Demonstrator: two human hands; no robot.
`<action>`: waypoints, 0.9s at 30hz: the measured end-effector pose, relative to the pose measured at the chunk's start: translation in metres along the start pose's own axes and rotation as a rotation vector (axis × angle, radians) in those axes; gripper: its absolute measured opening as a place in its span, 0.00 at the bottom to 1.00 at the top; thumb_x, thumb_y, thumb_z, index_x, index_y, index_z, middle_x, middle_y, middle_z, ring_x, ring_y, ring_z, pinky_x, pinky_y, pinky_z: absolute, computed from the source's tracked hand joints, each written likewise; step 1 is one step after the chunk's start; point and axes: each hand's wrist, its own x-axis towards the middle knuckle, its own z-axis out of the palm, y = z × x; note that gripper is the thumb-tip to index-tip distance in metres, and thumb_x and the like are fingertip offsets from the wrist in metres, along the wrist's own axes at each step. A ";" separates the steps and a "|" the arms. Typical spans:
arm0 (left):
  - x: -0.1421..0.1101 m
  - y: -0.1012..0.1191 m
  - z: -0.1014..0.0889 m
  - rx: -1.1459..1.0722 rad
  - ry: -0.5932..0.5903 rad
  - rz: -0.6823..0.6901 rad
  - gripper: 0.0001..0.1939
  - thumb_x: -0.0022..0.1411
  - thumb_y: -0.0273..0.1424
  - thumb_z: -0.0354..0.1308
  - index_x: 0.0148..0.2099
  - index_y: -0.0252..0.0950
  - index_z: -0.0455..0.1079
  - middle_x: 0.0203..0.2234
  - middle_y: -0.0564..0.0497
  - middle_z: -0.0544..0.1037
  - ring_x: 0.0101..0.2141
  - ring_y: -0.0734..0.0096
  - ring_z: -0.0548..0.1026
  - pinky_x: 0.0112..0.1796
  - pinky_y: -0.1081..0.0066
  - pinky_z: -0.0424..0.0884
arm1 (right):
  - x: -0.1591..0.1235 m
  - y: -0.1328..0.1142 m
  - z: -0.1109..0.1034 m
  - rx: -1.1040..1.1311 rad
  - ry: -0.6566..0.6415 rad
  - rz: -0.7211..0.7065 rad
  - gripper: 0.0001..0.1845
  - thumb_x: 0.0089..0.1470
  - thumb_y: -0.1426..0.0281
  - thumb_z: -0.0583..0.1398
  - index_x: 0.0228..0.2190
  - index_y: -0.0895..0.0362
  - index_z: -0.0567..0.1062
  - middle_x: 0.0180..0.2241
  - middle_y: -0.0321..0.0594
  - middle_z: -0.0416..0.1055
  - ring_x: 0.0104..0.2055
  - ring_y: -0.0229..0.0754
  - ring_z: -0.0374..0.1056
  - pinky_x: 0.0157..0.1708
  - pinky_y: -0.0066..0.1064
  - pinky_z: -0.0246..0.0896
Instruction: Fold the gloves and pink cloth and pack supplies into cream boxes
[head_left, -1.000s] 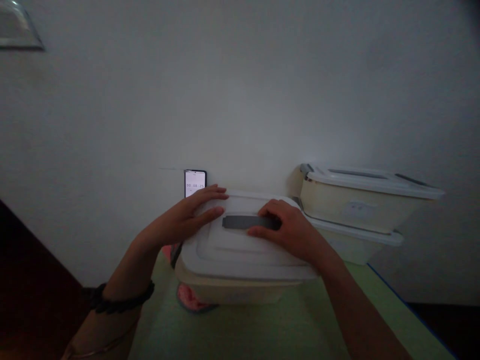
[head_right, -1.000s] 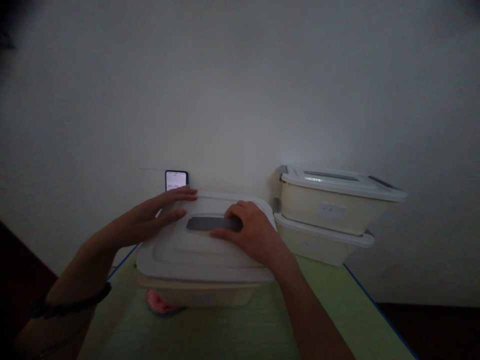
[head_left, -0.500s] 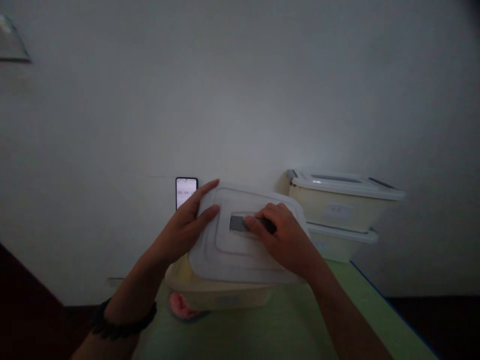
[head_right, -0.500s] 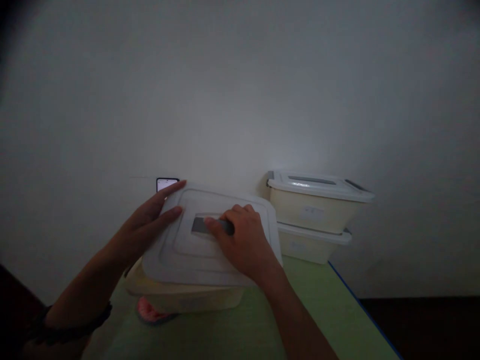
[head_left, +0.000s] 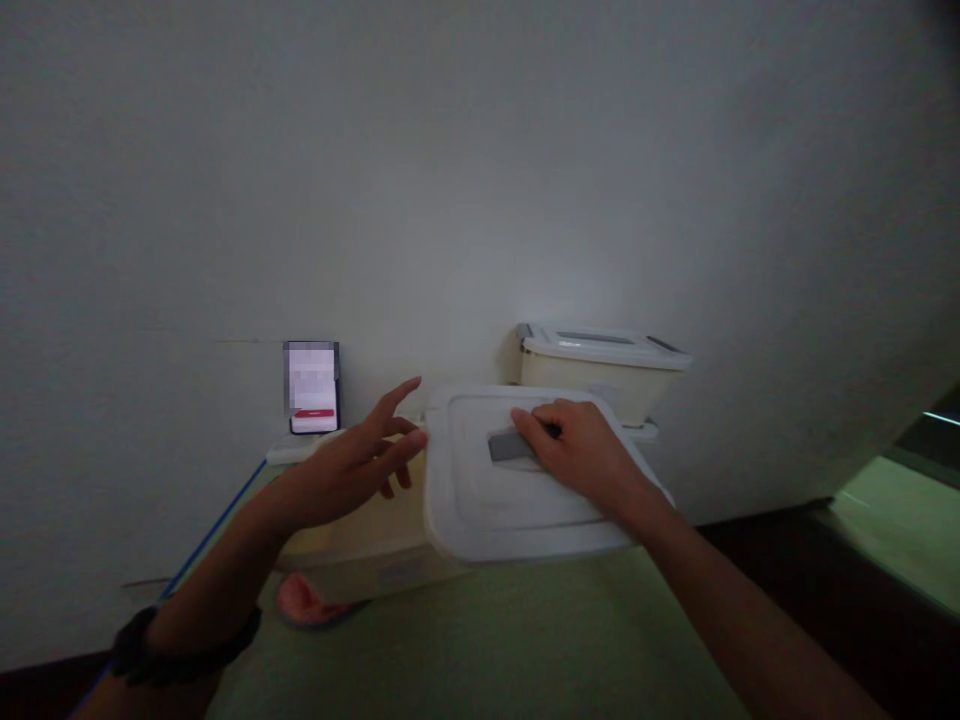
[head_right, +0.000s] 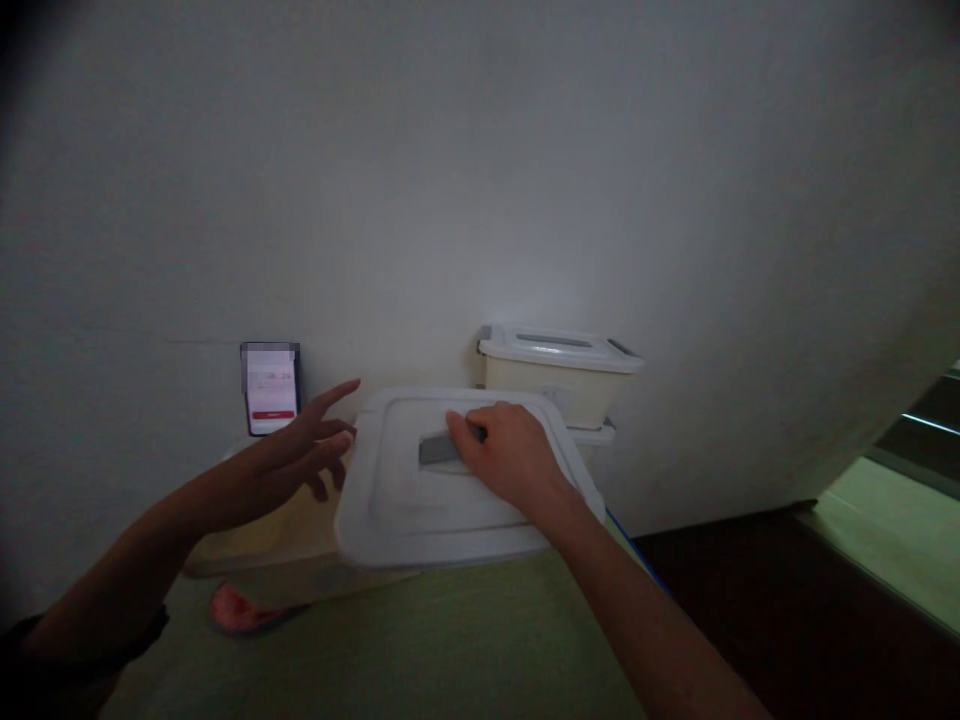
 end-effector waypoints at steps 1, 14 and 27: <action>0.001 -0.001 0.001 0.032 -0.023 0.012 0.30 0.63 0.43 0.41 0.63 0.42 0.36 0.37 0.46 0.74 0.26 0.71 0.74 0.27 0.71 0.72 | -0.004 0.008 -0.003 0.001 -0.036 0.023 0.25 0.57 0.60 0.46 0.13 0.57 0.63 0.14 0.34 0.61 0.18 0.35 0.56 0.22 0.28 0.42; 0.005 -0.004 0.010 0.380 -0.280 -0.040 0.25 0.59 0.40 0.44 0.58 0.39 0.56 0.38 0.48 0.77 0.36 0.66 0.75 0.36 0.69 0.68 | -0.064 0.094 0.028 -0.152 -0.346 0.216 0.24 0.57 0.66 0.46 0.18 0.58 0.73 0.20 0.43 0.73 0.22 0.39 0.65 0.24 0.28 0.49; 0.002 -0.011 0.010 0.371 -0.315 -0.083 0.23 0.59 0.42 0.45 0.53 0.36 0.63 0.37 0.46 0.77 0.37 0.64 0.75 0.36 0.68 0.69 | -0.078 0.110 0.059 -0.262 -0.497 0.324 0.22 0.47 0.73 0.54 0.47 0.63 0.65 0.37 0.54 0.72 0.37 0.51 0.69 0.31 0.34 0.55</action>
